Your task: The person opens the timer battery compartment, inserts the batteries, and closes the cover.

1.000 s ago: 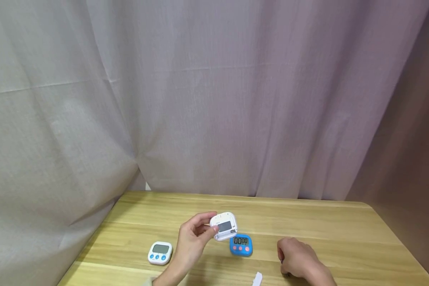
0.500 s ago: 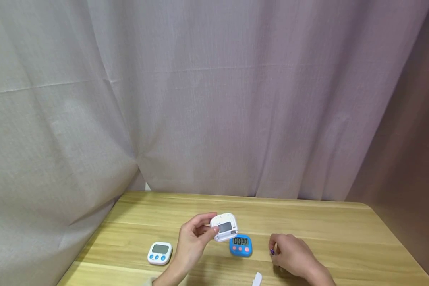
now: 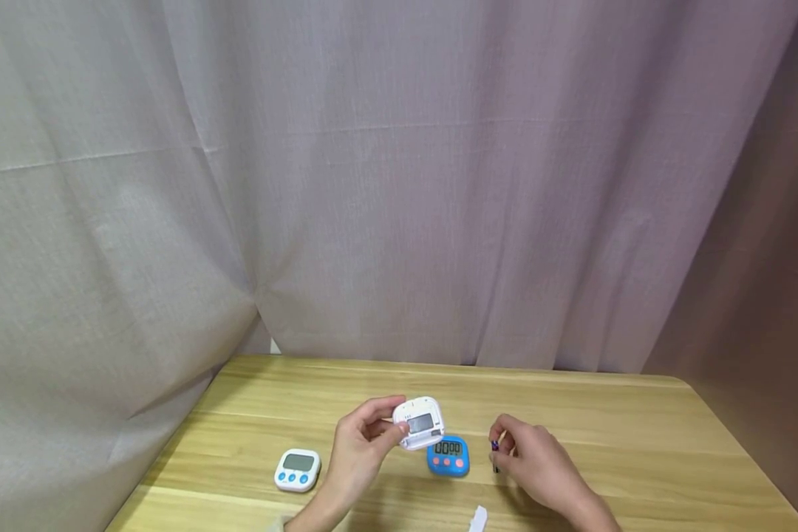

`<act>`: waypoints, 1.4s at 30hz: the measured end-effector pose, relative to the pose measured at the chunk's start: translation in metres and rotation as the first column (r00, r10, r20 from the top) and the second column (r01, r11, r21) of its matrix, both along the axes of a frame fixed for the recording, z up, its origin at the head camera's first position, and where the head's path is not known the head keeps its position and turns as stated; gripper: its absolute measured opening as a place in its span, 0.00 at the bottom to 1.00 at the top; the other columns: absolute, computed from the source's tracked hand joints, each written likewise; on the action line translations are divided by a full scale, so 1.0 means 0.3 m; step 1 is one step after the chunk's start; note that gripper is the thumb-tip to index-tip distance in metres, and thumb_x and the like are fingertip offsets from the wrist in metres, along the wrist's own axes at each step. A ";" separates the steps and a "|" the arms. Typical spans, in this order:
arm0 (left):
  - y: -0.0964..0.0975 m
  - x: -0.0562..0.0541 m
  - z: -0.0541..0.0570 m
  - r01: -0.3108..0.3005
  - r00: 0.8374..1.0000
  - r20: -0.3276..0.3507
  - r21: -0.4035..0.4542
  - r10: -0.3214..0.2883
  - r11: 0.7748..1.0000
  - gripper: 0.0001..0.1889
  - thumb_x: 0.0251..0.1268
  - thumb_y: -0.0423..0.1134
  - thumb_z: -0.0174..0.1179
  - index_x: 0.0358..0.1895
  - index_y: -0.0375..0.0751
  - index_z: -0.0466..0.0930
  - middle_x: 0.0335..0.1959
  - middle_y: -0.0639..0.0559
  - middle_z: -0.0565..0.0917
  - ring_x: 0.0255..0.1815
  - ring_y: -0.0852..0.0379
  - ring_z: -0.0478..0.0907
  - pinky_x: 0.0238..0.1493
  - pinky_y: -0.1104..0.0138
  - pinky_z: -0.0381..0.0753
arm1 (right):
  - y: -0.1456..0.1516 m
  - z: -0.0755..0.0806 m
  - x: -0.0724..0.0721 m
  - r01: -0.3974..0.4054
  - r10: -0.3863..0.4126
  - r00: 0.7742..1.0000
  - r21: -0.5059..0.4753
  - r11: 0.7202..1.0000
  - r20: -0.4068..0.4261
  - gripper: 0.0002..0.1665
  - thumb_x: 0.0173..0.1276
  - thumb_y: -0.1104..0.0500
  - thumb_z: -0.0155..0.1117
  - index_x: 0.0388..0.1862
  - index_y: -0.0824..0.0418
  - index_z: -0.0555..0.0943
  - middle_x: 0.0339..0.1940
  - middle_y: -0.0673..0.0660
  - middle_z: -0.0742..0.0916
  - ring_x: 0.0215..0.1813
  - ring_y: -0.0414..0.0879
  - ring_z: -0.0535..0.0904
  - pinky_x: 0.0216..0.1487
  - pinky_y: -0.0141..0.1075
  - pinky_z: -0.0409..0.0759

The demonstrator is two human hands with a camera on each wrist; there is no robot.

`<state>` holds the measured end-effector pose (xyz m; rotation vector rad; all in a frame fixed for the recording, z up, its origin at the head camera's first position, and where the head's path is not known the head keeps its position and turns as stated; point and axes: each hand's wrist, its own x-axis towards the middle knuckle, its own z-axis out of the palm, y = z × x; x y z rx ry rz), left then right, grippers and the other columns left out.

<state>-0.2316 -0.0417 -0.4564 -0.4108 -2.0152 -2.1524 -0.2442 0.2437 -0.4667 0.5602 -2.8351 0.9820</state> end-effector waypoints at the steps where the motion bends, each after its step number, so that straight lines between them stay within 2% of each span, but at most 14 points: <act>1: 0.001 0.000 0.000 -0.001 1.000 0.000 0.001 0.001 1.000 0.20 0.63 0.26 0.71 0.59 0.34 0.85 0.49 0.41 0.90 0.38 0.59 0.87 0.42 0.72 0.90 | -0.005 0.002 0.000 0.001 -0.001 1.000 -0.024 1.000 -0.008 0.11 0.67 0.65 0.74 0.41 0.54 0.81 0.26 0.41 0.83 0.25 0.32 0.71 0.24 0.28 0.72; 7: 0.004 -0.003 -0.005 -0.001 1.000 0.012 0.004 0.001 1.000 0.20 0.63 0.25 0.70 0.59 0.36 0.86 0.49 0.42 0.90 0.39 0.58 0.88 0.43 0.71 0.91 | -0.041 0.006 0.003 0.008 -0.021 0.998 -0.184 0.983 -0.067 0.11 0.66 0.66 0.76 0.38 0.55 0.81 0.28 0.42 0.86 0.31 0.32 0.78 0.30 0.29 0.79; 12: 0.008 -0.009 -0.013 -0.003 1.000 0.010 0.008 0.003 1.000 0.20 0.62 0.25 0.70 0.58 0.40 0.87 0.48 0.44 0.90 0.39 0.58 0.89 0.45 0.68 0.92 | -0.074 0.016 0.013 0.039 -0.066 0.994 -0.276 0.960 -0.088 0.09 0.66 0.66 0.77 0.38 0.57 0.83 0.28 0.44 0.87 0.31 0.34 0.80 0.29 0.29 0.79; 19: 0.008 -0.011 -0.013 0.003 1.000 -0.008 0.015 -0.003 1.000 0.20 0.62 0.25 0.70 0.58 0.36 0.86 0.47 0.42 0.90 0.38 0.58 0.88 0.44 0.67 0.93 | -0.100 0.043 0.034 0.091 -0.133 0.986 -0.341 0.935 -0.102 0.09 0.65 0.65 0.77 0.37 0.55 0.83 0.27 0.45 0.87 0.27 0.37 0.78 0.25 0.31 0.78; 24: 0.008 -0.003 -0.008 0.012 1.000 0.004 0.022 -0.012 1.000 0.20 0.63 0.25 0.70 0.59 0.32 0.84 0.49 0.40 0.89 0.38 0.59 0.88 0.44 0.70 0.92 | -0.108 0.061 0.049 0.109 -0.147 0.986 -0.380 0.918 -0.073 0.07 0.67 0.63 0.76 0.39 0.57 0.84 0.27 0.45 0.87 0.26 0.39 0.79 0.25 0.31 0.79; 27: 0.010 0.000 -0.005 0.013 1.000 0.014 0.025 -0.013 1.000 0.20 0.63 0.25 0.70 0.59 0.33 0.85 0.49 0.40 0.89 0.38 0.59 0.88 0.44 0.71 0.91 | -0.113 0.072 0.060 0.117 -0.156 0.986 -0.412 0.903 -0.063 0.07 0.68 0.62 0.76 0.41 0.59 0.84 0.28 0.45 0.88 0.27 0.40 0.79 0.25 0.31 0.80; 30: 0.012 0.000 -0.006 0.010 1.000 0.017 0.023 -0.010 1.000 0.20 0.63 0.25 0.70 0.58 0.34 0.85 0.48 0.41 0.90 0.38 0.59 0.88 0.44 0.70 0.92 | -0.118 0.082 0.071 0.109 -0.156 0.985 -0.445 0.889 -0.070 0.08 0.68 0.62 0.76 0.42 0.59 0.85 0.28 0.47 0.88 0.27 0.41 0.79 0.25 0.31 0.80; 35: 0.014 -0.003 -0.012 0.008 1.000 0.018 0.012 -0.008 1.000 0.19 0.63 0.25 0.70 0.57 0.38 0.86 0.47 0.42 0.90 0.38 0.59 0.89 0.44 0.68 0.92 | -0.132 0.095 0.088 0.041 -0.107 0.988 -0.486 0.873 -0.109 0.08 0.68 0.64 0.76 0.42 0.58 0.85 0.29 0.50 0.89 0.28 0.41 0.80 0.26 0.31 0.78; 42: 0.018 -0.003 -0.020 0.013 0.999 0.042 0.002 -0.013 1.000 0.20 0.62 0.25 0.70 0.58 0.39 0.86 0.49 0.46 0.90 0.39 0.58 0.89 0.45 0.67 0.92 | -0.154 0.099 0.104 -0.045 -0.059 0.980 -0.497 0.867 -0.191 0.11 0.65 0.68 0.77 0.40 0.55 0.85 0.27 0.47 0.88 0.28 0.39 0.78 0.27 0.35 0.72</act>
